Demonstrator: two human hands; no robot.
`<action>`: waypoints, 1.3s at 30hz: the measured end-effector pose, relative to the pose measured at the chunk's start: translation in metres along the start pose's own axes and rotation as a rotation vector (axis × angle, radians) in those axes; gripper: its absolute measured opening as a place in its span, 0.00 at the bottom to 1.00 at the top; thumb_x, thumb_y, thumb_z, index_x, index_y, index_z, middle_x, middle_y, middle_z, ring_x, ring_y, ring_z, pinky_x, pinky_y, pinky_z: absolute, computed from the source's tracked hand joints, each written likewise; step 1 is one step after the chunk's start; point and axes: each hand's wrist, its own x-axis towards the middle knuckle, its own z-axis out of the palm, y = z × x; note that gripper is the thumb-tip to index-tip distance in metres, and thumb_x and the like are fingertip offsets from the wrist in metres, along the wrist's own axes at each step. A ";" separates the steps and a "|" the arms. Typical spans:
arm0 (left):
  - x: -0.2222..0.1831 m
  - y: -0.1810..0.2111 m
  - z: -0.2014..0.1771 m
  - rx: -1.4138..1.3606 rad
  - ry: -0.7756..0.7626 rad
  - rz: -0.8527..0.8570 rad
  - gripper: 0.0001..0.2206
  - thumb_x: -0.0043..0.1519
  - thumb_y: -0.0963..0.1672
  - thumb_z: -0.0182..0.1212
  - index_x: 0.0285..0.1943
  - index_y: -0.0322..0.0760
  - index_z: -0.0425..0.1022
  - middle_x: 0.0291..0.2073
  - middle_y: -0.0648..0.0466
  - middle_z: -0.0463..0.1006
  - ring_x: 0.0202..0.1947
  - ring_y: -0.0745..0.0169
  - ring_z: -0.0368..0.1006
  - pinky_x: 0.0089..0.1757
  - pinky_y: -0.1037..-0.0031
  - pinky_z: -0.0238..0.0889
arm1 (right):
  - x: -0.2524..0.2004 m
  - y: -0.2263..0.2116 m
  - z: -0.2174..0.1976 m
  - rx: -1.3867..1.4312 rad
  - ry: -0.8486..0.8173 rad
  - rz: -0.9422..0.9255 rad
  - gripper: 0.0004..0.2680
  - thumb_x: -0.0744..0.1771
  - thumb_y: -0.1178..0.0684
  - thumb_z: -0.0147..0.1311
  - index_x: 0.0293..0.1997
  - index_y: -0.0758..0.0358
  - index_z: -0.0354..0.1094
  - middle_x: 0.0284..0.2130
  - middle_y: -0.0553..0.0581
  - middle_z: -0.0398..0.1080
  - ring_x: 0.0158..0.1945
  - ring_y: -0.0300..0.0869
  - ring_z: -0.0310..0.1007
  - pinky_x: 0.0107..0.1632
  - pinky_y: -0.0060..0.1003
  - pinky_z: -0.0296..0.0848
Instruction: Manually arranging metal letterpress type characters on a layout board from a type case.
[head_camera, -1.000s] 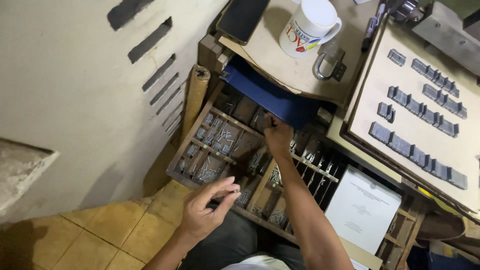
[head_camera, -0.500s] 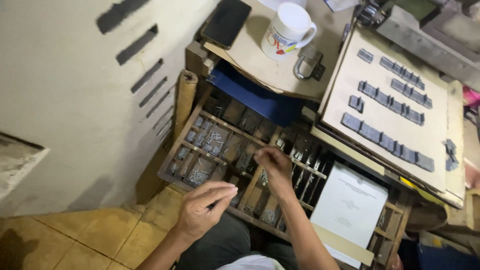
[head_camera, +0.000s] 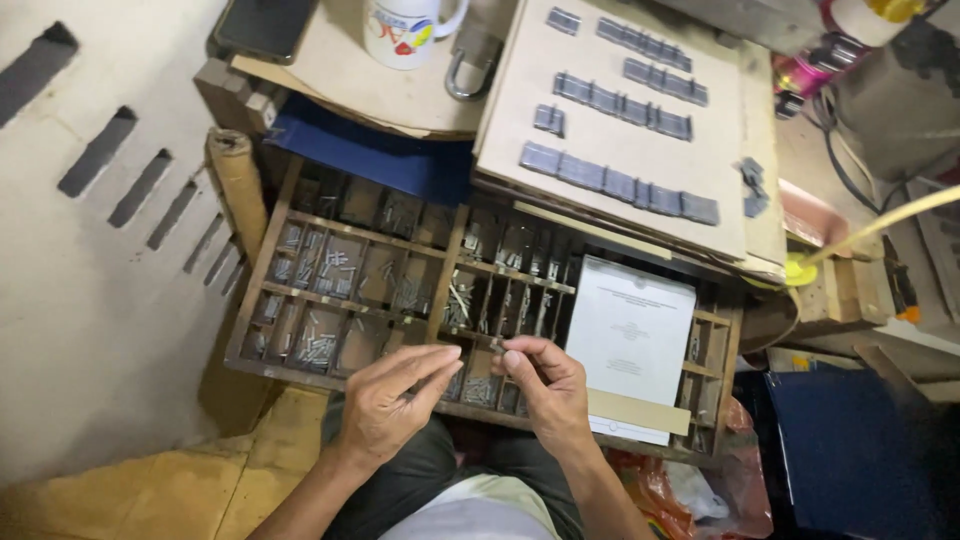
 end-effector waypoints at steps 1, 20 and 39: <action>0.001 0.003 0.004 0.025 -0.006 -0.002 0.10 0.57 0.37 0.72 0.47 0.34 0.83 0.42 0.50 0.86 0.41 0.63 0.85 0.48 0.76 0.79 | -0.004 -0.003 -0.004 -0.002 -0.001 0.011 0.07 0.67 0.54 0.59 0.45 0.66 0.76 0.32 0.58 0.80 0.36 0.41 0.82 0.45 0.36 0.83; -0.008 0.021 0.047 -0.107 -0.156 -0.119 0.15 0.56 0.41 0.74 0.52 0.39 0.83 0.40 0.54 0.88 0.38 0.70 0.85 0.43 0.81 0.76 | -0.035 -0.004 -0.026 0.633 -0.146 0.495 0.09 0.67 0.52 0.60 0.43 0.69 0.72 0.27 0.55 0.74 0.28 0.35 0.73 0.37 0.29 0.76; -0.064 -0.012 0.088 -0.096 -0.361 -0.119 0.21 0.58 0.42 0.70 0.62 0.46 0.78 0.45 0.56 0.86 0.42 0.59 0.82 0.42 0.65 0.82 | -0.069 0.022 -0.054 0.546 0.143 0.608 0.10 0.69 0.54 0.58 0.52 0.69 0.72 0.29 0.58 0.74 0.28 0.36 0.73 0.35 0.26 0.77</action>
